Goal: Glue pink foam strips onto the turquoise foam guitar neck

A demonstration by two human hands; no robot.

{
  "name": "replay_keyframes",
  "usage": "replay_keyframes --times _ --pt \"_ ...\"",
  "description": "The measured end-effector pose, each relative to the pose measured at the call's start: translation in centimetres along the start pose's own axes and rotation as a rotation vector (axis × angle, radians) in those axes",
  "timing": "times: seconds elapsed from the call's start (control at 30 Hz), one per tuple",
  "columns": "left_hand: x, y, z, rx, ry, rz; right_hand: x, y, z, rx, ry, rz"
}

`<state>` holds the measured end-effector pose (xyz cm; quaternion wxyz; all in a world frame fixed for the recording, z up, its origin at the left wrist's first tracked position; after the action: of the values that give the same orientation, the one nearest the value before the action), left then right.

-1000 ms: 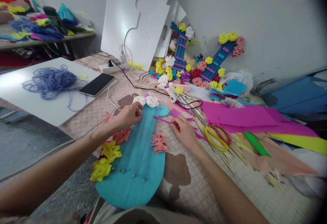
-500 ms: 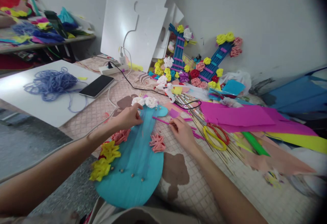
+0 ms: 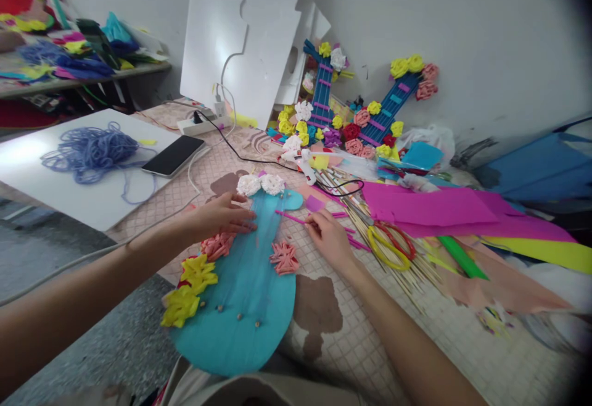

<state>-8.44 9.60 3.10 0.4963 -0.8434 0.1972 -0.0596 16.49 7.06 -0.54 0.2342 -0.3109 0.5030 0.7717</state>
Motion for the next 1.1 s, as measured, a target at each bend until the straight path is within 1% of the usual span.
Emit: replay_keyframes --times 0.1,0.17,0.27,0.47,0.6,0.7,0.83,0.97,1.1 --pt "-0.1 -0.1 -0.3 -0.034 0.097 -0.01 0.1 -0.2 0.0 -0.008 0.001 0.008" --pt "-0.1 -0.2 -0.1 -0.049 0.136 0.006 0.1 -0.2 0.1 -0.01 0.007 0.007" --pt "0.3 -0.4 0.6 -0.069 0.166 0.005 0.1 -0.1 0.1 -0.005 0.012 0.0" --pt "1.7 -0.8 1.4 -0.08 0.217 -0.104 0.0 0.0 0.1 0.005 0.015 0.009" --pt "1.8 -0.7 1.5 -0.089 0.271 -0.131 0.0 0.0 0.1 0.007 0.005 0.018" --pt "2.0 -0.4 1.7 -0.137 0.334 -0.099 0.0 0.0 0.1 0.017 -0.001 0.03" --pt "2.4 -0.3 1.9 -0.194 0.348 -0.094 -0.1 0.2 0.2 0.035 -0.003 0.064" --pt "2.8 -0.7 1.8 -0.175 0.346 -0.168 -0.2 0.1 0.3 0.04 -0.013 0.105" --pt "3.1 -0.6 1.9 -0.17 0.402 -0.234 -0.4 0.0 0.3 0.056 -0.016 0.128"
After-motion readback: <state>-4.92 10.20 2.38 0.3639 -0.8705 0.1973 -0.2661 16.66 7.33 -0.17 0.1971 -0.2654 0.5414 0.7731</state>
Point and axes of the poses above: each hand's wrist, its own z-axis towards the middle knuckle, its own x-axis out of the palm, y = z × x, the point moved 3 cm from there along z, towards the middle knuckle, and after that the axes turned 12 degrees about z, right-handed, at the moved point
